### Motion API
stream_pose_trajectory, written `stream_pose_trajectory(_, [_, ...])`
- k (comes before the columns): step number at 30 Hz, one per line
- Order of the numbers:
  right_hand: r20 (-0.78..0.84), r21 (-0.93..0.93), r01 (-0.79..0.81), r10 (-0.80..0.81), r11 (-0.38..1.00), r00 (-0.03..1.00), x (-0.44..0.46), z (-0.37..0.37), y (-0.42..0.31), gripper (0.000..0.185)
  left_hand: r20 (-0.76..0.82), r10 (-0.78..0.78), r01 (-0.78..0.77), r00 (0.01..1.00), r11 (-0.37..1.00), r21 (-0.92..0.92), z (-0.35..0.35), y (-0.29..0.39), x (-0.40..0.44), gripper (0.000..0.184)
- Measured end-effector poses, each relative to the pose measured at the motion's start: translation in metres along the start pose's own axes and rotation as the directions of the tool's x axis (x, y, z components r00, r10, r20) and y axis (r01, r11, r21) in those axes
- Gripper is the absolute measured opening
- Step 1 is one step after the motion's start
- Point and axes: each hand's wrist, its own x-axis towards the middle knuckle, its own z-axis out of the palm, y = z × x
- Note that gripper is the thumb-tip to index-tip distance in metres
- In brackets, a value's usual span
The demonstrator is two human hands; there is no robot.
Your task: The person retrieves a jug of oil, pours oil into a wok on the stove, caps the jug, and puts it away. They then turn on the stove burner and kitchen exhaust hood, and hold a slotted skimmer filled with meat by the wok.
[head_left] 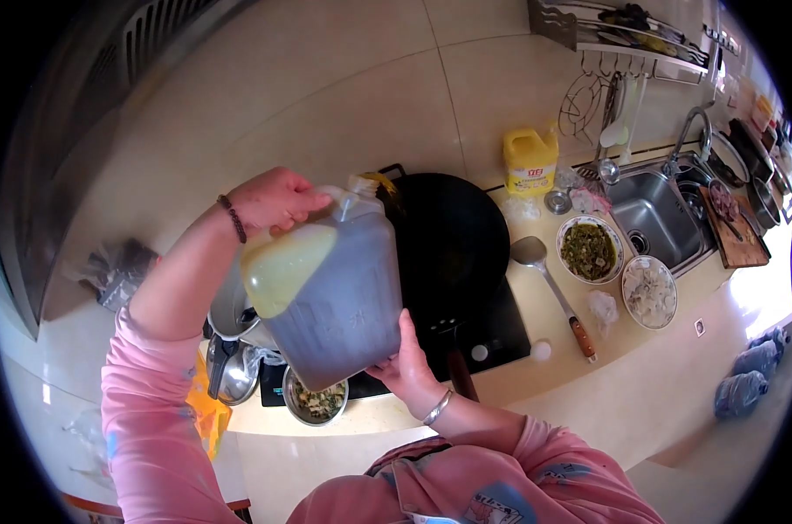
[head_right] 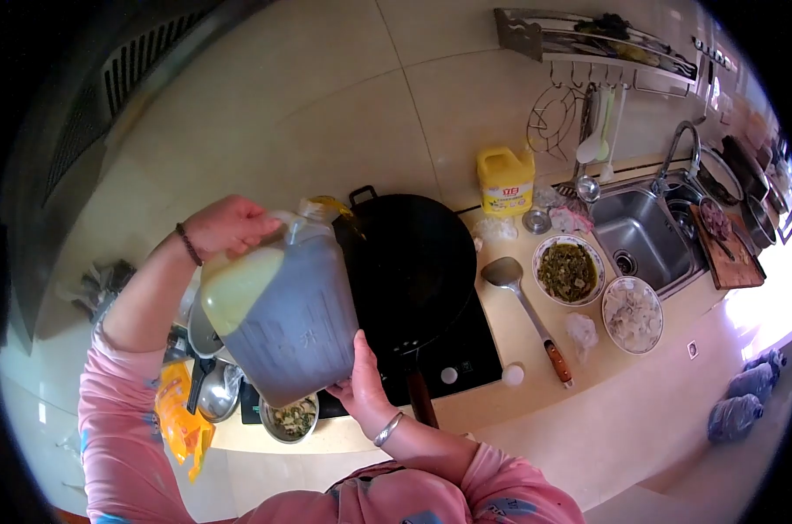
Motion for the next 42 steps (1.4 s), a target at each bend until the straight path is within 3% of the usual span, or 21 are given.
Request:
stream_pose_trajectory(15, [0.047, -0.021, 0.001, 0.000, 1.000, 0.999, -0.006, -0.006, 0.000, 0.074, 0.019, -0.021, 0.022, 1.000, 1.000, -0.006, 0.004, 0.004, -0.004, 0.029])
stream_pose_trajectory(18, [0.091, -0.008, -0.023, 0.024, 1.000, 0.996, 0.005, -0.017, 0.003, 0.064, -0.021, -0.023, 0.024, 0.999, 0.999, 0.035, 0.006, 0.007, -0.006, 0.029])
stream_pose_trajectory(22, [0.089, -0.006, -0.025, 0.025, 1.000, 0.996, -0.001, -0.014, 0.001, 0.066, -0.019, -0.025, 0.026, 1.000, 0.998, 0.059, 0.007, 0.010, -0.008, 0.031])
stream_pose_trajectory(24, [0.060, -0.040, -0.014, 0.017, 0.999, 0.998, -0.008, -0.007, -0.001, 0.075, -0.015, -0.025, 0.026, 1.000, 0.998, 0.055, 0.007, 0.011, -0.008, 0.031])
stream_pose_trajectory(42, [0.086, -0.042, -0.034, 0.037, 0.999, 0.996, -0.006, -0.011, 0.000, 0.073, -0.068, -0.069, 0.075, 0.995, 0.993, 0.095, 0.009, 0.013, -0.010, 0.030])
